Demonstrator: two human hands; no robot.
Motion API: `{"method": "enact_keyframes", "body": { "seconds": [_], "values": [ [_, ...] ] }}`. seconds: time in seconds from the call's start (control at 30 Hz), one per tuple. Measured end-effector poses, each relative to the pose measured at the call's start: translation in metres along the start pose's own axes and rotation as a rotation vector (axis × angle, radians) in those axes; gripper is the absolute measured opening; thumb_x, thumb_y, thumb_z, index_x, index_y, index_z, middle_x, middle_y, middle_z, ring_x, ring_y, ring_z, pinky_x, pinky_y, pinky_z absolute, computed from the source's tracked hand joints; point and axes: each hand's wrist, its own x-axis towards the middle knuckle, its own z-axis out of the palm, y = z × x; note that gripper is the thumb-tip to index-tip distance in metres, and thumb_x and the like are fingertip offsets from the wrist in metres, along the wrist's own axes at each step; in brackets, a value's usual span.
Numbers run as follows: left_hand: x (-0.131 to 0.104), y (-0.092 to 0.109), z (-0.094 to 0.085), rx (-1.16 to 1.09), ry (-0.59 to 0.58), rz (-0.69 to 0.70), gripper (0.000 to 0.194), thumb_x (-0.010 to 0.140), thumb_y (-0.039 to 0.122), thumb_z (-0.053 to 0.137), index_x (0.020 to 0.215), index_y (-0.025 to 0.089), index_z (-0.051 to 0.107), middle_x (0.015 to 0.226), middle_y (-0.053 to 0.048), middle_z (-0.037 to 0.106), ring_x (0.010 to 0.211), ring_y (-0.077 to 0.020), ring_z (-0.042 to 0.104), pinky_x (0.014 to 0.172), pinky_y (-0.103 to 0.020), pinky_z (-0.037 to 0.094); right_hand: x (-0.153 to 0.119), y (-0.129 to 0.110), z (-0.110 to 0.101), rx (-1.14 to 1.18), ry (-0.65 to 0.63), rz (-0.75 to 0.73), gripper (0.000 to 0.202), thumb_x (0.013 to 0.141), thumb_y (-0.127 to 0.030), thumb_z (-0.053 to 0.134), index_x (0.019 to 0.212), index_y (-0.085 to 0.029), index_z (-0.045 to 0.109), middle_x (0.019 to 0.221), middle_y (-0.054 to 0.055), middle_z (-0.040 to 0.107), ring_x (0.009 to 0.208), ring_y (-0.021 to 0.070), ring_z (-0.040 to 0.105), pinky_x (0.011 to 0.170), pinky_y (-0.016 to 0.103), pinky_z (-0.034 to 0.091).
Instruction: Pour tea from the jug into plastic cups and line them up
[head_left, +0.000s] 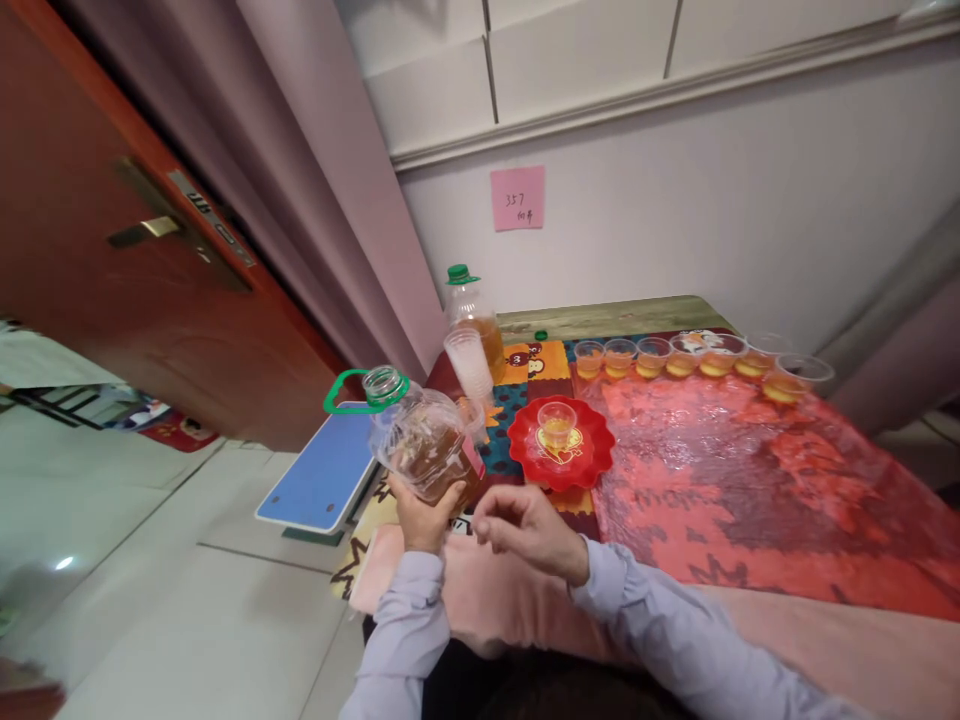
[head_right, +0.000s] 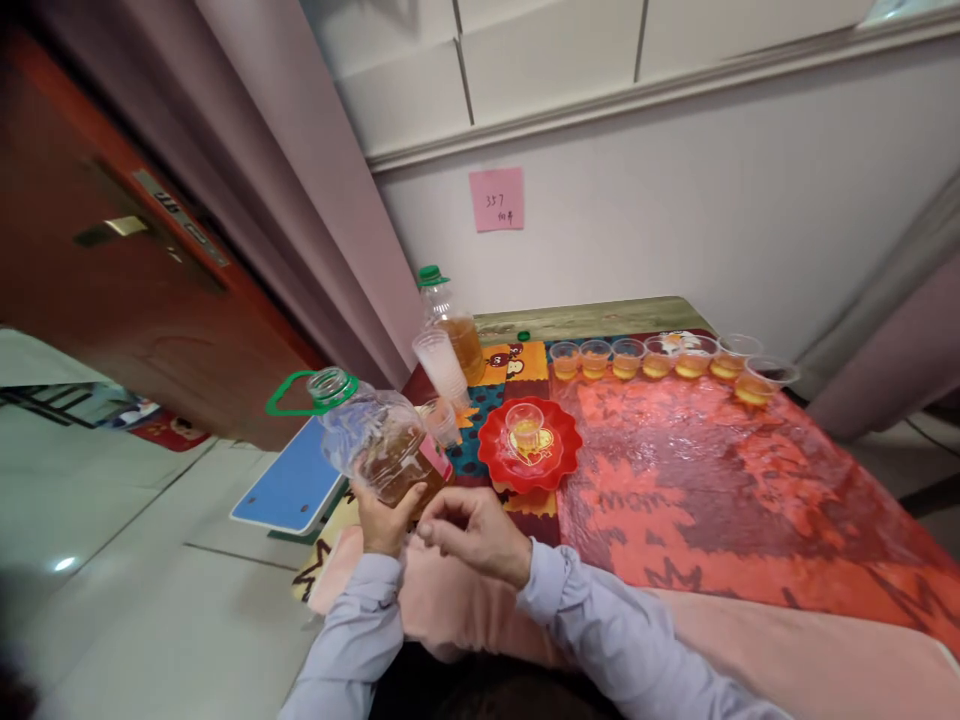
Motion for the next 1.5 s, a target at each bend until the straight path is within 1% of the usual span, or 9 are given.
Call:
{"method": "enact_keyframes", "body": {
  "seconds": [0.1,0.27,0.4,0.53,0.8,1.0,1.13,1.3,1.5],
  "values": [
    [0.001,-0.002,0.002,-0.025,-0.002,-0.001,0.112,0.062,0.049,0.095,0.153,0.018,0.037,0.140,-0.018,0.065,0.125,-0.0317,0.069,0.111,-0.051,0.053,0.004,-0.039,-0.028,-0.233,0.197,-0.089,0.035,0.092,-0.056,0.076,0.097,-0.021,0.074,0.080,0.002,0.073,0.065,0.0140,0.063,0.061,0.027,0.051],
    [0.002,-0.003,0.005,-0.037,0.018,-0.006,0.109,0.060,0.048,0.095,0.149,0.018,0.040,0.132,-0.017,0.069,0.118,-0.0315,0.072,0.107,-0.051,0.056,0.015,-0.082,-0.112,-1.014,0.468,-0.102,0.018,0.093,-0.040,0.074,0.093,-0.022,0.077,0.080,0.004,0.077,0.070,0.0195,0.068,0.065,0.031,0.050],
    [0.003,-0.003,0.006,-0.041,0.025,-0.006,0.112,0.058,0.048,0.096,0.150,0.018,0.039,0.136,-0.019,0.067,0.122,-0.0326,0.070,0.108,-0.051,0.055,0.022,-0.080,-0.154,-1.462,0.364,0.067,0.041,0.088,-0.045,0.082,0.120,-0.020,0.075,0.120,0.014,0.079,0.106,0.0308,0.075,0.090,0.039,0.055],
    [0.003,-0.004,0.006,-0.052,0.012,-0.019,0.115,0.058,0.049,0.096,0.152,0.018,0.037,0.138,-0.019,0.067,0.122,-0.0331,0.070,0.109,-0.052,0.054,0.031,-0.071,-0.150,-1.610,0.216,0.216,0.074,0.087,-0.058,0.081,0.144,-0.015,0.061,0.140,0.020,0.070,0.127,0.0359,0.068,0.105,0.043,0.050],
    [0.005,0.003,0.004,-0.034,0.014,-0.039,0.113,0.056,0.048,0.095,0.150,0.017,0.040,0.133,-0.018,0.068,0.118,-0.0335,0.072,0.106,-0.051,0.056,0.049,-0.071,-0.131,-1.687,0.199,0.294,0.064,0.088,-0.051,0.079,0.139,-0.014,0.064,0.131,0.024,0.073,0.121,0.0393,0.070,0.106,0.050,0.042],
    [0.008,0.007,0.004,-0.016,0.025,-0.080,0.115,0.053,0.049,0.095,0.150,0.017,0.040,0.135,-0.019,0.067,0.119,-0.0349,0.070,0.107,-0.053,0.054,0.052,-0.069,-0.126,-1.628,0.254,0.210,0.079,0.085,-0.045,0.081,0.151,-0.012,0.051,0.135,0.022,0.072,0.126,0.0364,0.068,0.113,0.049,0.036],
    [0.009,0.005,0.004,-0.007,0.024,-0.077,0.115,0.052,0.049,0.096,0.149,0.018,0.042,0.132,-0.017,0.068,0.117,-0.0344,0.070,0.108,-0.055,0.054,0.048,-0.080,-0.133,-1.507,0.342,0.156,0.078,0.088,-0.052,0.077,0.152,-0.017,0.049,0.126,0.014,0.077,0.118,0.0308,0.072,0.105,0.044,0.045],
    [0.010,0.003,0.003,0.025,0.024,-0.039,0.117,0.052,0.047,0.097,0.151,0.019,0.041,0.136,-0.017,0.065,0.121,-0.0348,0.069,0.110,-0.054,0.053,0.027,-0.111,-0.184,-1.203,0.590,0.120,0.082,0.080,-0.054,0.084,0.147,-0.017,0.054,0.114,0.011,0.079,0.104,0.0282,0.075,0.089,0.038,0.055],
    [0.012,-0.001,0.003,0.062,0.033,-0.072,0.117,0.051,0.051,0.096,0.149,0.018,0.042,0.133,-0.018,0.066,0.120,-0.0375,0.069,0.108,-0.059,0.053,-0.032,-0.143,-0.287,-1.474,0.821,0.203,0.083,0.077,-0.059,0.082,0.145,-0.018,0.057,0.119,0.014,0.079,0.111,0.0367,0.073,0.100,0.049,0.050]
  ]
}}
